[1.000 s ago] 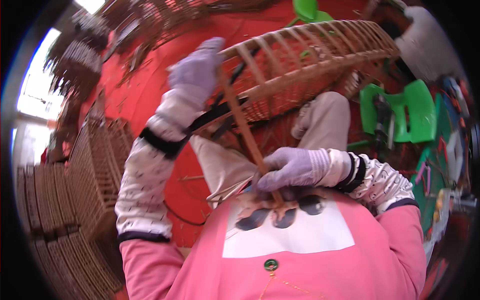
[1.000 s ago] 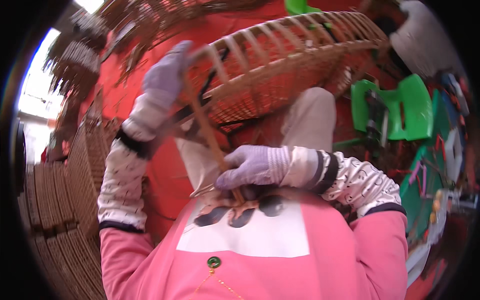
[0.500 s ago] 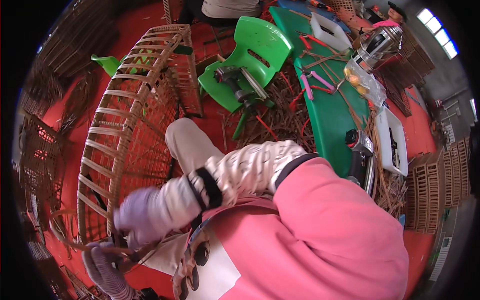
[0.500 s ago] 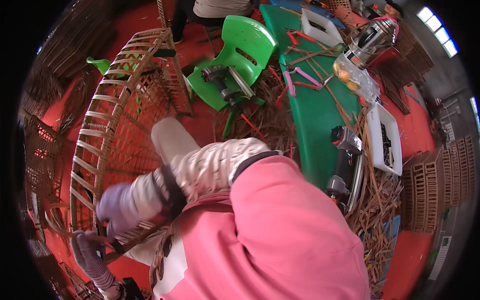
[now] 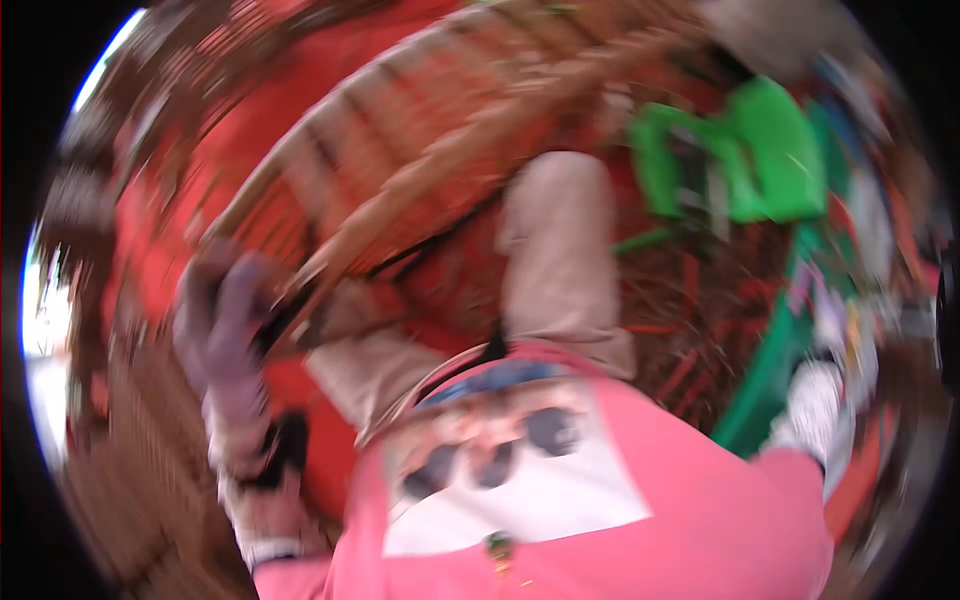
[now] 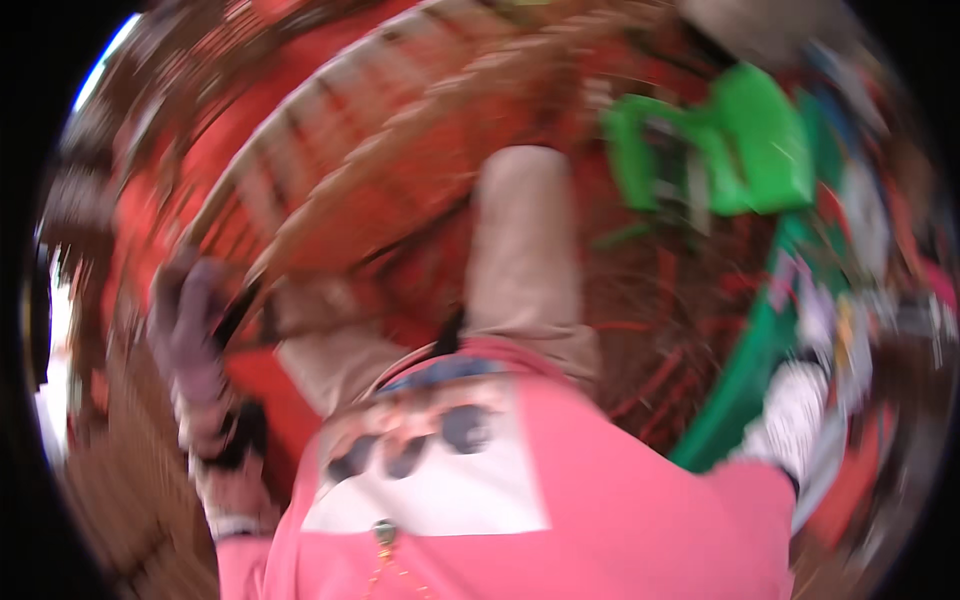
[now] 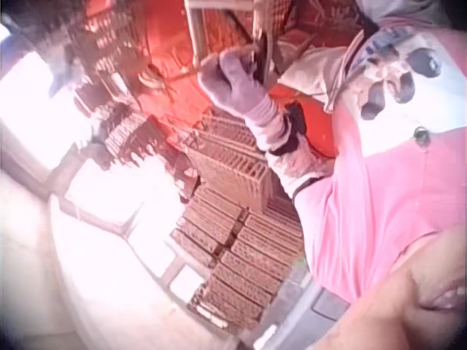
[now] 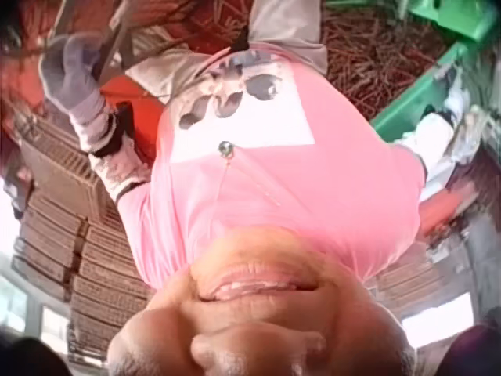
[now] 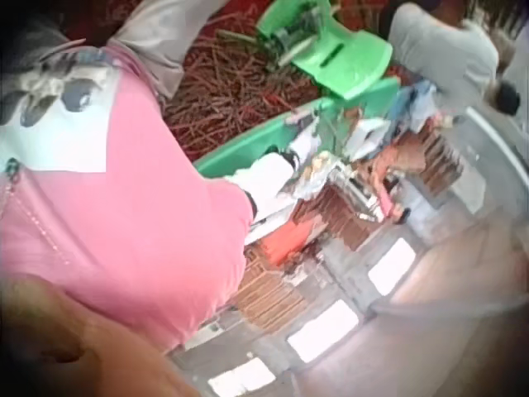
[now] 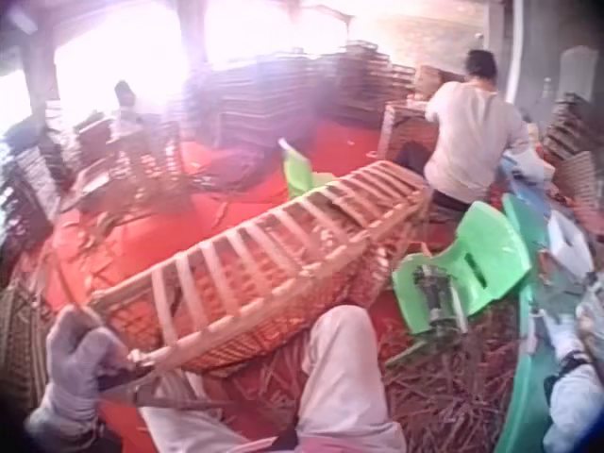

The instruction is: Using a pneumatic nailer and manual weaving to assemble large wicker or bamboo structures for furniture manufacturing.

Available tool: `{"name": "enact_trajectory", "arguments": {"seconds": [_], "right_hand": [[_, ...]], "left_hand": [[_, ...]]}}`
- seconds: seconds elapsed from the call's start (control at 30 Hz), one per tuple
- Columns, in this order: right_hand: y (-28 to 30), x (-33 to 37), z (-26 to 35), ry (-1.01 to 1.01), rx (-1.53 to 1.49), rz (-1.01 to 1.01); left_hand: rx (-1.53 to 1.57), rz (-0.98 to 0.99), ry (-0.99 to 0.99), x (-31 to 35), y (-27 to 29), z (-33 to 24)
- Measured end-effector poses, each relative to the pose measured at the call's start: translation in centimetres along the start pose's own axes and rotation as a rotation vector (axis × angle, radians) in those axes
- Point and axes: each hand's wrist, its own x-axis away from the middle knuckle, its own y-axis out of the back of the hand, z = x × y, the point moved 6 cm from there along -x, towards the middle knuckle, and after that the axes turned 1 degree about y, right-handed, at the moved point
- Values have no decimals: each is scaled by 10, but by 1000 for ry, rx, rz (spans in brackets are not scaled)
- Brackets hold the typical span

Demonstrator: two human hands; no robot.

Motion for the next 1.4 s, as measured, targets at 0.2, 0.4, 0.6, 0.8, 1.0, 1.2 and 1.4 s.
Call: {"name": "enact_trajectory", "arguments": {"seconds": [0.2,0.4,0.6,0.8,1.0,1.2,1.4], "right_hand": [[-19,-80,-33,192,274,-52],[-5,-72,-44,78,228,-109],[8,-77,-113,-53,246,-171],[8,-85,-116,-69,251,-182],[16,-84,-126,-98,257,-200],[15,-87,-130,-114,249,-225],[23,-98,-134,-125,251,-251]], "left_hand": [[441,-105,228,5,6,22],[493,13,-19,21,2,17],[368,63,-16,21,-4,2],[280,183,-369,38,4,6],[404,227,-30,37,-5,11],[326,52,20,26,-8,4],[221,185,-27,5,-5,4]]}}
